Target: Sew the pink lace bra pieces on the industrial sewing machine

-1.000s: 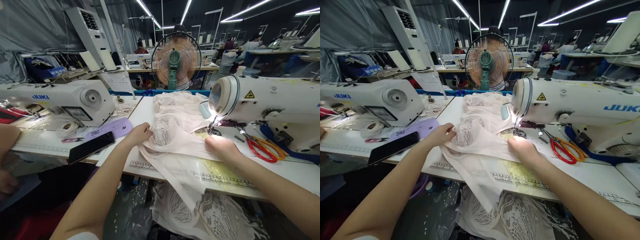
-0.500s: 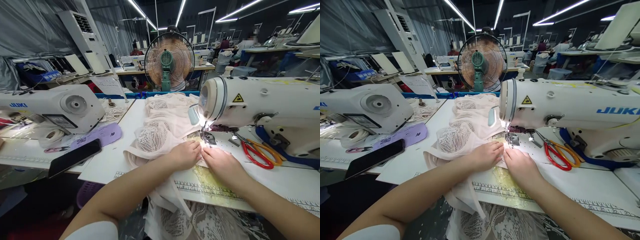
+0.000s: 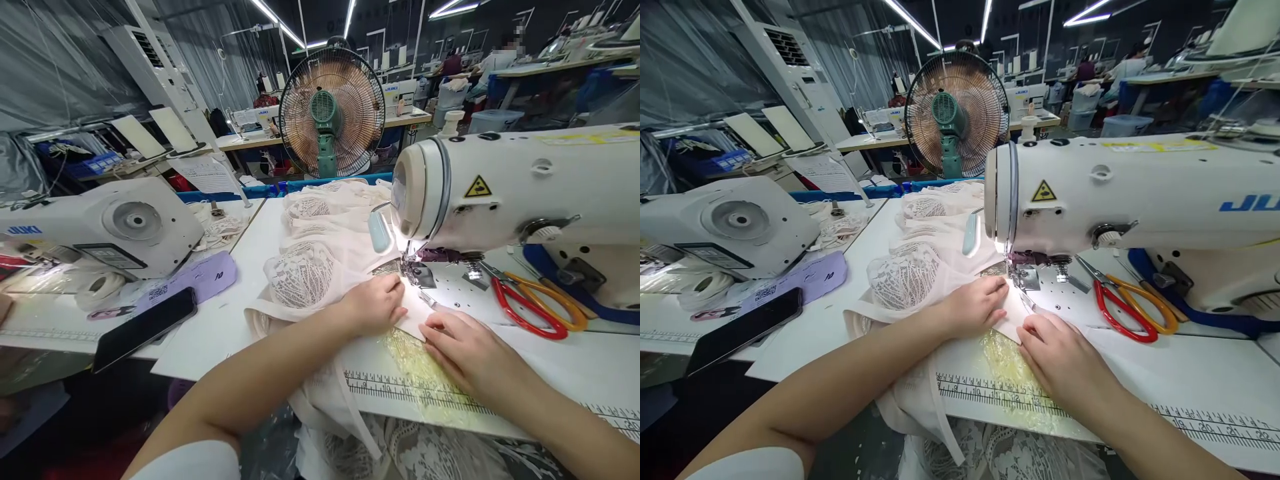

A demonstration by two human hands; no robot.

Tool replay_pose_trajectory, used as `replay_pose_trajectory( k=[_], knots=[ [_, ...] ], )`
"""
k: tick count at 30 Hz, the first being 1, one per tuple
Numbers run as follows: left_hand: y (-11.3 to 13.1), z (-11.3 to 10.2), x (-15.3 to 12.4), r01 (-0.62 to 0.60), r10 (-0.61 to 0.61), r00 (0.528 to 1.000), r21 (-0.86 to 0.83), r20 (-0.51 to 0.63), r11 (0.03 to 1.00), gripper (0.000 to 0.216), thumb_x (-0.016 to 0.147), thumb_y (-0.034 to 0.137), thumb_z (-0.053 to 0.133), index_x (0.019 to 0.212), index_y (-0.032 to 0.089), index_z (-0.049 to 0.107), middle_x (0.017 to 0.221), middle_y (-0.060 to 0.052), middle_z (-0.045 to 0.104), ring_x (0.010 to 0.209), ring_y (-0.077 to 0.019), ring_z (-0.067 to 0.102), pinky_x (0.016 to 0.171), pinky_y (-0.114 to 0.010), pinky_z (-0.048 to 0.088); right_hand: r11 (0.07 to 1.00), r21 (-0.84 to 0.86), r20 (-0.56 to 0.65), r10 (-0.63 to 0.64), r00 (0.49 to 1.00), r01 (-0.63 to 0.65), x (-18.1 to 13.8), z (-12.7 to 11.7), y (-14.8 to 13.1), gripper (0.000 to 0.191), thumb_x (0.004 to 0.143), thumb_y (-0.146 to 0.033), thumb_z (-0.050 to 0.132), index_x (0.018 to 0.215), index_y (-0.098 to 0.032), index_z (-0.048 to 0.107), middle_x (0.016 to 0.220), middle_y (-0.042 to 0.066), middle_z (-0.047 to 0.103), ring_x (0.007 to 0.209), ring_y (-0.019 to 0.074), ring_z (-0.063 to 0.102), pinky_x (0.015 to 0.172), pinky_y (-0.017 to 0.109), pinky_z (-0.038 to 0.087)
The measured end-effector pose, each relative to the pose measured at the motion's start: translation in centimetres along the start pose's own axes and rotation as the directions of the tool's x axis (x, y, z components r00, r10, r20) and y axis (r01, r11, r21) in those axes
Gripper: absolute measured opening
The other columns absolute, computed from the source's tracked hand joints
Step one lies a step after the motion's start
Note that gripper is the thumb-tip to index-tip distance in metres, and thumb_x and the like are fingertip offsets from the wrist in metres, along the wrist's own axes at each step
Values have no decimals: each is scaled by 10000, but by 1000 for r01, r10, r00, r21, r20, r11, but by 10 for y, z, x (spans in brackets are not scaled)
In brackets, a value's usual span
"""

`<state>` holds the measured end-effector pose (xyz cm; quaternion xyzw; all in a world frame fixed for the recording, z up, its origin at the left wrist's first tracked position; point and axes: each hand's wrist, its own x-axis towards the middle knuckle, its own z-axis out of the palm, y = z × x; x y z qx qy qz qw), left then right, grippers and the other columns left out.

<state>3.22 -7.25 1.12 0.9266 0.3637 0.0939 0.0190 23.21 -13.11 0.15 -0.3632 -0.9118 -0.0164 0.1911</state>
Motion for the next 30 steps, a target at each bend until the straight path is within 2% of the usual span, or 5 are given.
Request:
replay_pose_trajectory(
  k=[6,12,24,27,30],
  knots=[
    [-1,2,8,19,-19,1000,25,-8,1000,450,887,388,412,1119,28,550,1117,-165,554,1004,-252,530,914,-349,453,999,38,7,39,999,-39,1,2,2,218,903,-200,359,893,-157,572,832,82,571,740,206,534,621,335,447],
    [-8,-1,11,-20,19,1000,30,22,999,422,898,391,389,1051,57,594,1074,-141,574,971,-242,524,893,-343,441,998,62,-12,-5,1000,5,0,4,2,208,913,-202,372,922,-154,574,853,84,580,756,210,546,646,347,446],
    [-6,-2,11,56,-56,998,40,18,998,476,883,449,397,1131,75,557,1115,-139,535,1015,-267,491,885,-405,417,992,123,-14,-42,999,43,1,0,2,188,918,-193,399,963,-143,575,900,97,599,778,212,564,641,352,472],
    [-5,-3,13,40,-41,999,89,9,995,454,882,444,397,1074,74,578,1064,-131,550,1004,-266,489,871,-410,413,993,114,-14,-25,1000,26,2,1,4,195,921,-209,400,974,-138,574,909,102,598,810,223,564,661,362,482],
    [-4,-4,12,5,-7,1000,118,15,993,403,878,410,402,1018,82,591,970,-114,572,921,-248,510,787,-383,428,993,116,-9,-26,1000,27,2,1,5,201,924,-209,394,976,-139,575,912,102,601,815,222,566,670,364,490]
  ],
)
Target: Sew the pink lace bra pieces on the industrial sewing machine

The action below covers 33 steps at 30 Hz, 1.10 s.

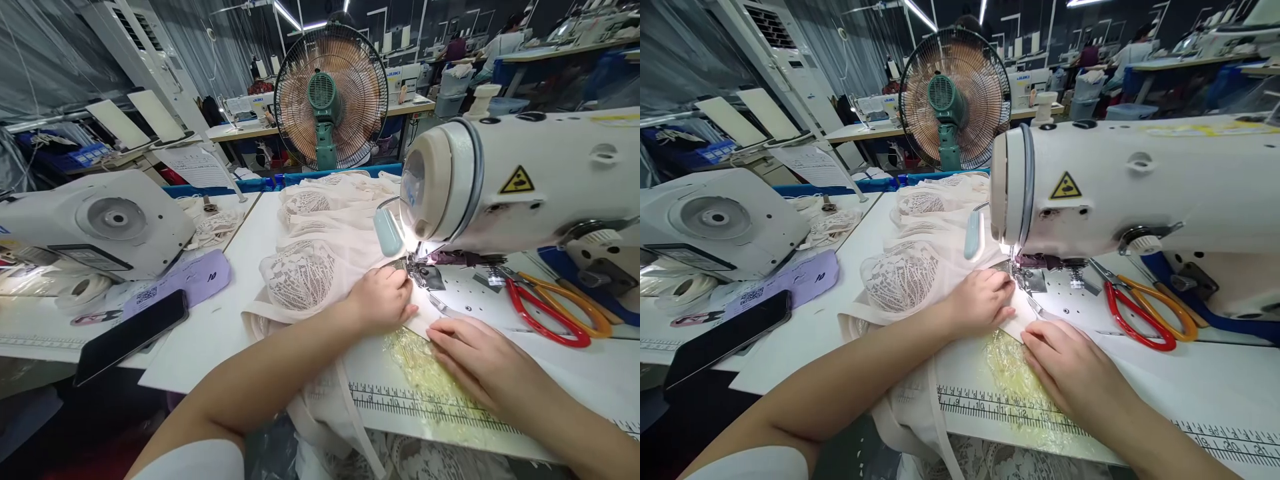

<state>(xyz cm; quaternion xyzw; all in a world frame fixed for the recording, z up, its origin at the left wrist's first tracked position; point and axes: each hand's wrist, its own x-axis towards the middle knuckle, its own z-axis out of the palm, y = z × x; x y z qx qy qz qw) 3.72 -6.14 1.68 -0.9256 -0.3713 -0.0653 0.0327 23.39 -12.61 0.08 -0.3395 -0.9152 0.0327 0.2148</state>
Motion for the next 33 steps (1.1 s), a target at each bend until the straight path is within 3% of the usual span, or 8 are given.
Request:
replay_pose_trajectory(
  k=[6,15,19,22,27,33],
  knots=[
    [1,-3,-4,-75,75,997,-8,-13,997,358,875,354,411,1037,92,594,941,-109,604,845,-230,524,703,-351,427,1000,9,-12,-3,1000,3,0,-1,1,206,920,-213,401,978,-144,585,924,103,616,828,225,578,682,367,502],
    [-4,0,-6,-34,39,998,93,-58,995,329,891,329,415,1089,130,587,1121,-123,594,926,-238,524,693,-352,413,999,27,-51,28,998,-26,0,2,3,239,908,-220,411,1057,-182,594,1041,102,664,937,238,607,789,421,531],
    [-2,-3,-7,-113,127,987,130,-102,985,261,900,200,388,964,186,641,1109,-79,610,906,-221,525,674,-338,387,999,13,-31,44,999,-43,-1,5,4,272,905,-224,412,1100,-166,592,1128,111,647,1021,249,588,845,446,520],
    [6,-8,-12,-184,188,981,79,-48,980,282,890,149,373,838,168,649,953,-76,644,771,-178,536,606,-304,364,999,11,-6,31,999,-31,1,5,5,292,915,-210,395,1130,-136,578,1132,122,647,1012,245,591,837,436,526],
    [19,-17,-22,-123,114,985,62,130,990,248,820,150,441,1008,142,602,1000,-79,635,547,-126,515,506,-283,347,1000,10,-2,21,1000,-21,3,3,4,297,921,-207,391,1137,-126,577,1133,123,650,1013,248,591,832,442,529],
    [17,-21,-23,-109,101,988,70,118,991,260,827,132,425,1013,142,607,1048,-87,628,684,-180,572,577,-313,423,998,58,-33,40,999,-38,1,2,6,285,910,-205,406,1123,-169,592,1133,108,654,1021,239,599,851,443,524]
  ],
)
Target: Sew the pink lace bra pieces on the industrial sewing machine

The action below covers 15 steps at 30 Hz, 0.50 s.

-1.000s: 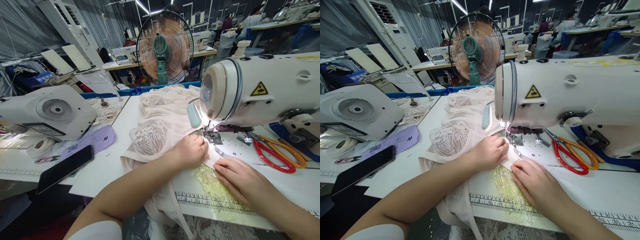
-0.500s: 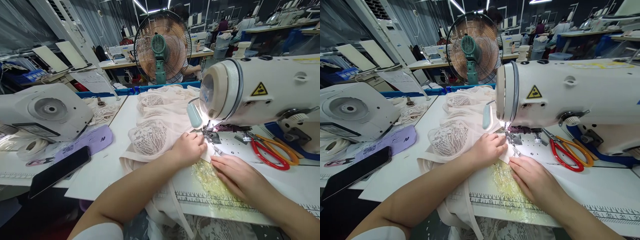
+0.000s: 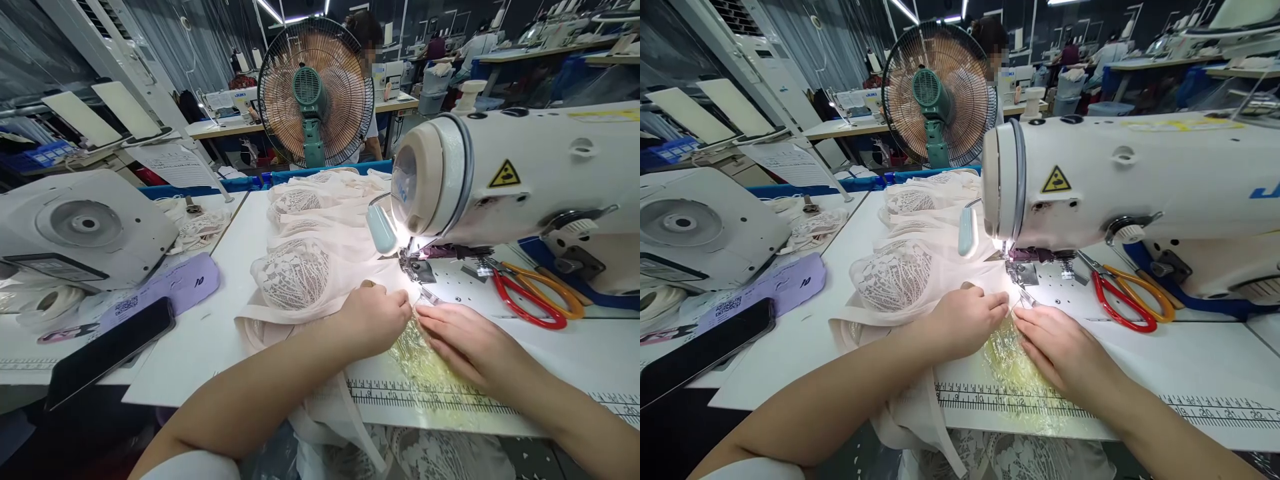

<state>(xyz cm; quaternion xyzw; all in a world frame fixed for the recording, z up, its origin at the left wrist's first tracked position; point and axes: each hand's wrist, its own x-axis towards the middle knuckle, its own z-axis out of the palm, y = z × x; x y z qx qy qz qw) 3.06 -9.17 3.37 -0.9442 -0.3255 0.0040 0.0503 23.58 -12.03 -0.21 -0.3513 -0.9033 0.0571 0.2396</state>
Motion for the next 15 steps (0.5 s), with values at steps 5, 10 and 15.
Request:
replay_pose_trajectory(
  k=[5,10,15],
  knots=[
    [-12,9,4,-52,52,997,-10,-58,999,275,856,119,381,1004,115,613,1087,-109,621,815,-195,571,642,-304,459,999,32,5,9,1000,-9,-1,0,2,247,905,-188,423,1078,-170,599,1128,98,657,1022,231,594,846,431,526],
    [-20,11,5,-83,79,990,-26,-116,996,269,879,124,404,1071,101,591,1165,-118,598,858,-182,567,728,-303,476,998,63,5,24,1000,-24,0,0,2,241,900,-187,430,1068,-184,602,1118,97,658,1007,237,598,828,444,533],
    [-22,5,4,-84,79,994,-68,-75,994,282,891,131,416,1118,127,583,1200,-85,590,884,-188,554,753,-293,479,997,71,24,29,999,-31,-1,-2,3,240,902,-188,428,1071,-182,599,1133,100,650,1029,241,589,846,458,524]
  ],
)
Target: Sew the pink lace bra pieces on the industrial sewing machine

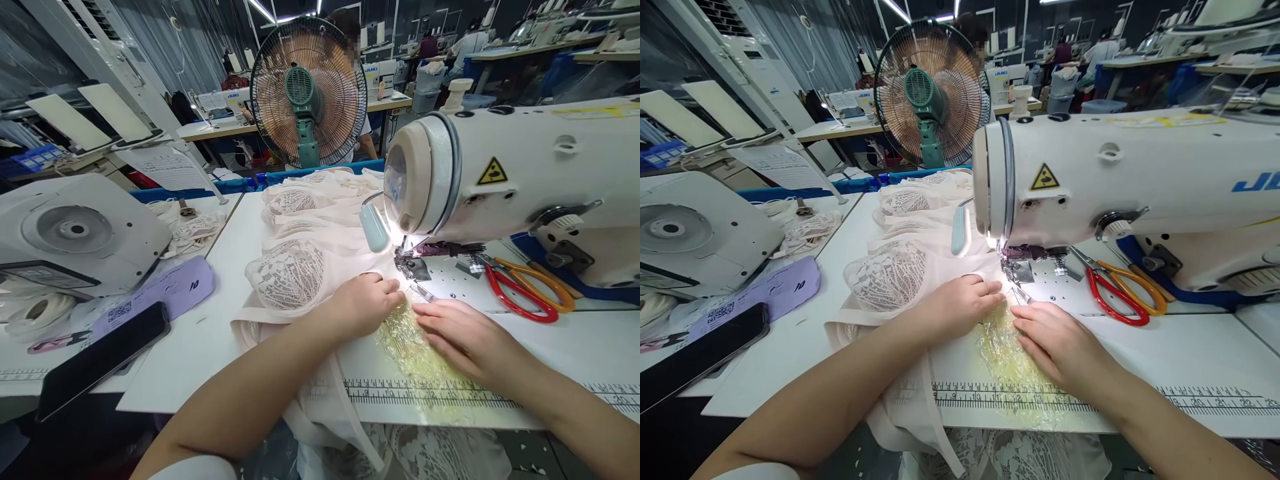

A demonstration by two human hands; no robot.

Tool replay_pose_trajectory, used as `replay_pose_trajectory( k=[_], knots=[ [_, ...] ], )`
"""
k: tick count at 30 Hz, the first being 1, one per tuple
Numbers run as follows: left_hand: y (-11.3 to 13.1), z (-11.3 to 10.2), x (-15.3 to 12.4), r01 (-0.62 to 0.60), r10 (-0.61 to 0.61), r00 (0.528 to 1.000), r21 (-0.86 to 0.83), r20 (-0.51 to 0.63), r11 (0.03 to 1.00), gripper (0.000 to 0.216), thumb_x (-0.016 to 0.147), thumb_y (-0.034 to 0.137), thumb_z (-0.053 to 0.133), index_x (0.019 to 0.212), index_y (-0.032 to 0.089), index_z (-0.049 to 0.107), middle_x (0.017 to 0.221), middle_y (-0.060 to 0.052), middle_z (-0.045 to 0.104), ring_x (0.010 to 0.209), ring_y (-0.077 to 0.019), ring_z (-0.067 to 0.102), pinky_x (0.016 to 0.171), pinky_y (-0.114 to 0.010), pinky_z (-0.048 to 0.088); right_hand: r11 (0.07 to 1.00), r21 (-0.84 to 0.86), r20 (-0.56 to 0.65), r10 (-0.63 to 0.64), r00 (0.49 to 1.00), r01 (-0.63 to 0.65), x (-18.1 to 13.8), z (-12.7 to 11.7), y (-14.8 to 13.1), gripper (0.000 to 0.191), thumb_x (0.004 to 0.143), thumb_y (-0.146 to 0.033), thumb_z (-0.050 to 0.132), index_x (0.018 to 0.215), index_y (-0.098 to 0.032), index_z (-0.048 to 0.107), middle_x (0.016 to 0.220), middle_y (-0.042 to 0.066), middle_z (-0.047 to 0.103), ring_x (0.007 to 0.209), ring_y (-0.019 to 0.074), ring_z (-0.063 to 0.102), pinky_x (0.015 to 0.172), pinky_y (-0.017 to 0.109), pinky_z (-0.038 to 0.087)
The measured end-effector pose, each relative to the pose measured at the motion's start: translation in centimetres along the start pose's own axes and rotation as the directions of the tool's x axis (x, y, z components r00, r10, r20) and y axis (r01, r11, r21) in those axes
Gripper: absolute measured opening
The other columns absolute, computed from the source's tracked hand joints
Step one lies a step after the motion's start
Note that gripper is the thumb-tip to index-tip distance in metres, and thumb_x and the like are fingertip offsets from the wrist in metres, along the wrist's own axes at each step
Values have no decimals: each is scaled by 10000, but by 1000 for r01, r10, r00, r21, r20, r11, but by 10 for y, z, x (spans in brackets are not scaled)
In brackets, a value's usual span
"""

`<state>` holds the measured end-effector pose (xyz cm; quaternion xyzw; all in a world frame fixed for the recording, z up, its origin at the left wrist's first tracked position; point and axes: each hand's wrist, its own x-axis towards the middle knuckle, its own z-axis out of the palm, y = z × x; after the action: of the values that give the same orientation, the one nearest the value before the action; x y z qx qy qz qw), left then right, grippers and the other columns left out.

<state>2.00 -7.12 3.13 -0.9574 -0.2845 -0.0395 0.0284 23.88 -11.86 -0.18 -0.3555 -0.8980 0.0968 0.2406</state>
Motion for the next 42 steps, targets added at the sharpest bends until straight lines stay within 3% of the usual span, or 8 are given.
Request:
replay_pose_trajectory(
  k=[14,24,30,33,36,39,41,42],
  knots=[
    [-16,10,5,48,-48,999,-27,1,998,320,861,95,453,1145,166,582,1280,-61,554,932,-175,558,808,-293,482,1000,-2,15,18,1000,-18,1,-1,0,241,905,-186,413,1054,-178,603,1134,112,643,1039,238,578,836,445,520],
    [-24,11,11,106,-103,994,81,-37,991,273,864,122,443,1084,143,603,1240,-86,570,969,-194,561,801,-302,499,999,8,-14,38,999,-38,4,1,-3,221,900,-160,421,1010,-163,612,1087,107,646,1023,233,559,870,418,489],
    [-23,11,16,185,-183,983,121,-27,975,315,832,96,460,1122,140,576,1280,-89,540,1020,-197,563,826,-307,503,999,-43,-63,19,998,-22,10,-3,-10,205,877,-130,428,884,-150,632,1009,108,662,943,247,579,791,418,509],
    [-22,6,16,210,-210,978,150,-18,966,294,844,99,448,1098,136,591,1268,-97,550,1054,-208,561,867,-323,496,997,-68,-75,-40,996,35,21,1,-32,198,862,-148,438,882,-126,634,1027,141,659,921,263,587,778,446,504],
    [-19,-7,4,223,-222,975,188,-26,957,314,846,85,430,1109,124,596,1277,-125,543,1099,-234,549,910,-353,478,991,-57,-59,-122,991,119,36,15,-73,196,842,-274,522,887,-127,643,1021,122,667,899,223,597,798,368,507],
    [-12,-25,-29,312,-317,948,297,-31,903,417,811,55,420,1199,131,555,1280,-133,545,1115,-259,546,922,-394,469,986,-62,-25,-159,987,158,50,37,-117,542,719,-579,596,1016,-125,622,1034,135,652,883,254,596,757,384,523],
    [-7,-35,-60,373,-395,918,425,-39,825,423,789,72,439,1190,117,567,1247,-150,568,1121,-300,542,910,-447,466,978,-142,83,-141,986,152,55,54,-137,631,739,-592,555,1137,-102,564,1018,164,642,917,304,586,733,443,519],
    [-7,-38,-76,385,-412,910,480,-53,788,421,780,85,445,1181,106,574,1244,-159,569,1131,-323,534,918,-478,452,970,-193,81,-136,987,150,56,61,-143,594,793,-534,515,1193,-96,532,1093,184,618,1014,337,555,796,487,493]
  ],
)
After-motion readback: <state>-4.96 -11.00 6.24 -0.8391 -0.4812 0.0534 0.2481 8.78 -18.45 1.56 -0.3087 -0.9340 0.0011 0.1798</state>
